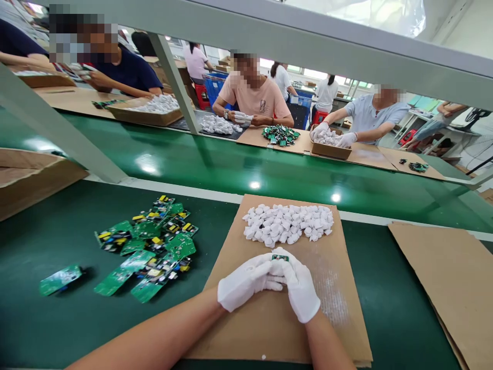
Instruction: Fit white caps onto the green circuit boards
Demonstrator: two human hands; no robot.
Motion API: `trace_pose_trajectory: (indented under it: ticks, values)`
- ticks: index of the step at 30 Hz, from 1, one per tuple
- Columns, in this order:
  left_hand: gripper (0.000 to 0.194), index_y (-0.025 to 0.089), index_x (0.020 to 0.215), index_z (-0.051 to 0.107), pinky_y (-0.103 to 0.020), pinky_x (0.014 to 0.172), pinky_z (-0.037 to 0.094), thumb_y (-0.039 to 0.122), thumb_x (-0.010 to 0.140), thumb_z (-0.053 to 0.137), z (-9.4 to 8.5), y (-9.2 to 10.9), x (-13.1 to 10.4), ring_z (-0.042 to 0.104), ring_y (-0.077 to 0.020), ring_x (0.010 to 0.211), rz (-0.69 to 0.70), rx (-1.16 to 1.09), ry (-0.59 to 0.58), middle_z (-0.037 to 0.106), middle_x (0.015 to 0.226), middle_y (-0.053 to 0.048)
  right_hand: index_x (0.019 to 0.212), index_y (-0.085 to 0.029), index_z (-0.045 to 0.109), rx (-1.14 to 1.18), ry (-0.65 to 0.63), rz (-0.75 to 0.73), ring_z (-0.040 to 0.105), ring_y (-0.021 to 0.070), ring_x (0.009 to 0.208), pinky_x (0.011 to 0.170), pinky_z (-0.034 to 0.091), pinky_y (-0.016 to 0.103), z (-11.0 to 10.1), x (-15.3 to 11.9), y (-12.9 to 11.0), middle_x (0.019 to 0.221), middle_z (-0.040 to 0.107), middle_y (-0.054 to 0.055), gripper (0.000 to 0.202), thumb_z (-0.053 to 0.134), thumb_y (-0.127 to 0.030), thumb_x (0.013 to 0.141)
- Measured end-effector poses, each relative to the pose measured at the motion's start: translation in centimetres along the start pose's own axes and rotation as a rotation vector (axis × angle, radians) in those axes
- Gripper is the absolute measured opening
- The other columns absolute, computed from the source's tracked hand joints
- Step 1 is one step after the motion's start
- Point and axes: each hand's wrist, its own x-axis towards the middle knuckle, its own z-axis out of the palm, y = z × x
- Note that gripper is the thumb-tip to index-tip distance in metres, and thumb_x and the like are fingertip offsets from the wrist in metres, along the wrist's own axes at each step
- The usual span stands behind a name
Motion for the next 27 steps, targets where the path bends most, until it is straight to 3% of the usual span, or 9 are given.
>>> trace_pose_trajectory:
  ticks: [6, 12, 17, 27]
  values:
    - [0.030, 0.014, 0.090, 0.057, -0.027, 0.071, 0.047, 0.035, 0.071, 0.066, -0.4, -0.3, 0.2, 0.059, -0.0144, 0.078, 0.074, 0.147, -0.070, 0.062, 0.088, -0.007, 0.116, -0.023, 0.059, -0.046, 0.058, 0.062, 0.057, 0.0222, 0.107, 0.093, 0.045, 0.033, 0.1, -0.1, 0.1, 0.115, 0.063, 0.004, 0.039, 0.052, -0.043, 0.083]
    - [0.029, 0.013, 0.086, 0.057, -0.025, 0.065, 0.048, 0.032, 0.068, 0.069, -0.5, 0.0, 0.0, 0.062, -0.0187, 0.081, 0.024, 0.111, -0.007, 0.060, 0.086, -0.008, 0.117, -0.022, 0.059, 0.235, -0.040, 0.098, 0.055, 0.0230, 0.109, 0.095, 0.043, 0.038, -0.5, 0.0, 0.2, 0.118, 0.061, 0.005, 0.046, 0.040, -0.050, 0.087]
    - [0.033, 0.014, 0.095, 0.057, -0.026, 0.066, 0.050, 0.030, 0.068, 0.070, -0.7, 0.0, -0.1, 0.064, -0.0228, 0.084, -0.009, 0.013, -0.065, 0.061, 0.093, -0.011, 0.111, -0.023, 0.062, 0.178, 0.011, 0.097, 0.053, 0.0248, 0.112, 0.099, 0.039, 0.042, -0.2, -0.1, -0.8, 0.116, 0.062, 0.006, 0.043, 0.050, -0.051, 0.081]
    - [0.034, 0.015, 0.095, 0.057, -0.028, 0.070, 0.049, 0.032, 0.069, 0.069, -0.5, 0.2, 0.0, 0.062, -0.0207, 0.087, 0.009, 0.064, -0.038, 0.061, 0.097, -0.010, 0.114, -0.023, 0.060, 0.158, 0.033, 0.064, 0.051, 0.0242, 0.115, 0.102, 0.036, 0.042, -0.1, 0.0, 0.1, 0.121, 0.059, 0.005, 0.044, 0.045, -0.051, 0.084]
